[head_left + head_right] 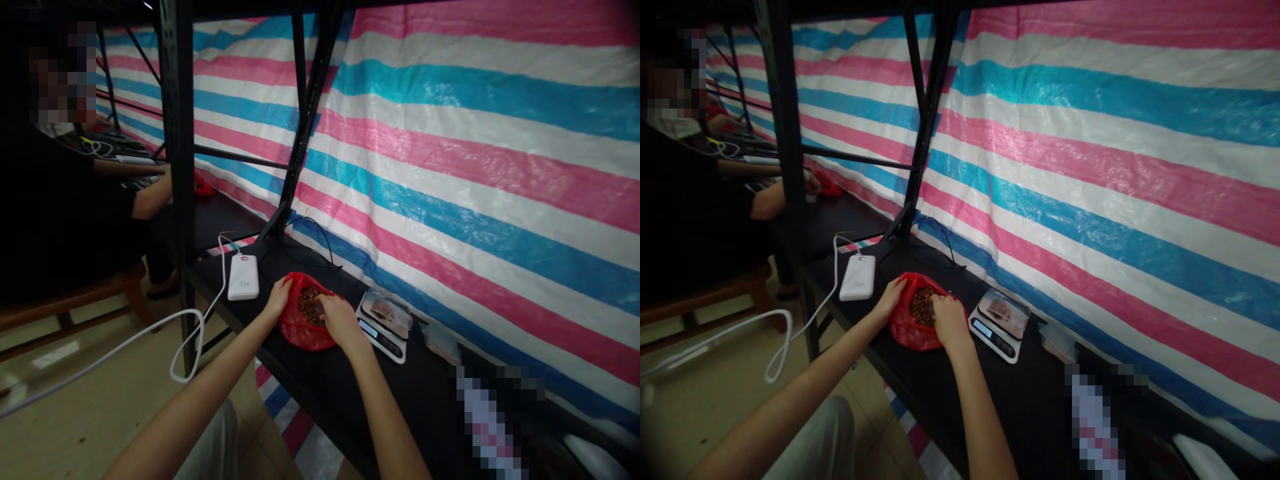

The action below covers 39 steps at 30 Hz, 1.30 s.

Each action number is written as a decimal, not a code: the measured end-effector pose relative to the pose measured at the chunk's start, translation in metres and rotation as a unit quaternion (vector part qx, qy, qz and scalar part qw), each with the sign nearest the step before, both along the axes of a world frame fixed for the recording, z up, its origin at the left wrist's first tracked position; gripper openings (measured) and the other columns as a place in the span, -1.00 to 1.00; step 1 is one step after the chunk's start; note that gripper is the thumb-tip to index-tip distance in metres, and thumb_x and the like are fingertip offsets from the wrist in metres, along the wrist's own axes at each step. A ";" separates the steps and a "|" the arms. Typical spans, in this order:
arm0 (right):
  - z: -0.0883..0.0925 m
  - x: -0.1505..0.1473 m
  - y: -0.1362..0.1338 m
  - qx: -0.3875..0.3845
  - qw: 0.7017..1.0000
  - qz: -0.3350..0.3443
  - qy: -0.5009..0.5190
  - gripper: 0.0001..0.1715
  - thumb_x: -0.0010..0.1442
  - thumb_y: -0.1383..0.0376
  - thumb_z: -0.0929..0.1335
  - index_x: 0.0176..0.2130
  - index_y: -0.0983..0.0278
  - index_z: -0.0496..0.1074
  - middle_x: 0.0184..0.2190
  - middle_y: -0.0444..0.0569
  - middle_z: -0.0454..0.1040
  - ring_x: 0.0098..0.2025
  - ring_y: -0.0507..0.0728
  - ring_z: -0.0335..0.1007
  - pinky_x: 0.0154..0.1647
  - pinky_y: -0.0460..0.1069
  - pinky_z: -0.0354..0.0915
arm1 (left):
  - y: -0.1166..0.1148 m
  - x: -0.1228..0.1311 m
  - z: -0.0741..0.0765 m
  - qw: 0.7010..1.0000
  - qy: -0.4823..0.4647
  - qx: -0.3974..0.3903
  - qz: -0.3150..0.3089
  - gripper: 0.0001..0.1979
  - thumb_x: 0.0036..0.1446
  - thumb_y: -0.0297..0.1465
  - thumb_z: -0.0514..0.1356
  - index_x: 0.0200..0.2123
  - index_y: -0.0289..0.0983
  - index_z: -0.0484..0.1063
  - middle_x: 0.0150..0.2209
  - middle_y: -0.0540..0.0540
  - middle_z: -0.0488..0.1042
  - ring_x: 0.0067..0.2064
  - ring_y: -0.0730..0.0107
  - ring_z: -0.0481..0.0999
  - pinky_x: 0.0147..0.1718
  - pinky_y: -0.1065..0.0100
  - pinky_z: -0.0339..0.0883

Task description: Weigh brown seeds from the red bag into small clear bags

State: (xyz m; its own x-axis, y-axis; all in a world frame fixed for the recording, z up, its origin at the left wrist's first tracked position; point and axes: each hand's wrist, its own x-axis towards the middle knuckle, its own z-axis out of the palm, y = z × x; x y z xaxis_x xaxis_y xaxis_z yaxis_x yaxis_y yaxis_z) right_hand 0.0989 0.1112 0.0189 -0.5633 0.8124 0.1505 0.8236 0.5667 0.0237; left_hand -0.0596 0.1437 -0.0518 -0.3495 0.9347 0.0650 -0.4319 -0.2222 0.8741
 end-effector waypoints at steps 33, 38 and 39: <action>-0.014 0.062 0.020 -0.217 0.770 0.014 0.599 -0.54 -0.08 0.21 0.41 -0.13 0.19 0.35 -0.08 -0.05 0.41 -0.16 0.10 0.40 -0.10 0.05 0.30 | -0.027 0.033 0.049 0.948 0.132 -0.026 0.287 -0.67 0.01 -0.34 0.10 -0.11 -0.24 0.22 -0.09 -0.15 0.33 -0.02 0.23 0.30 0.02 0.18 0.10; 0.000 0.126 0.026 -0.072 0.761 -0.032 0.644 -0.48 -0.11 0.16 0.43 -0.10 0.16 0.37 -0.06 -0.05 0.41 -0.10 0.13 0.35 -0.09 0.06 0.27 | -0.068 0.080 0.078 0.755 0.539 0.272 0.256 -0.63 0.08 -0.33 0.07 -0.02 -0.24 0.17 0.10 -0.18 0.18 0.18 0.17 0.07 0.18 0.03 -0.26; 0.000 0.140 0.028 -0.039 0.759 -0.043 0.649 -0.47 -0.11 0.16 0.43 -0.09 0.17 0.37 -0.07 -0.04 0.42 -0.10 0.14 0.35 -0.07 0.07 0.25 | -0.070 0.094 0.081 0.709 0.596 0.328 0.186 -0.66 0.10 -0.35 0.05 -0.02 -0.22 0.19 0.09 -0.15 0.21 0.17 0.20 0.09 0.18 0.06 -0.27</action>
State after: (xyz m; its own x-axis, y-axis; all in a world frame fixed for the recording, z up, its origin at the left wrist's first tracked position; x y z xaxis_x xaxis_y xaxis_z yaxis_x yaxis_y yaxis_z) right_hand 0.2387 0.1389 0.0189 0.0742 0.8727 0.4826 0.1594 0.4673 -0.8696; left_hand 0.0347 0.0736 0.0290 0.1050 0.4237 0.8997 0.7214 -0.6552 0.2243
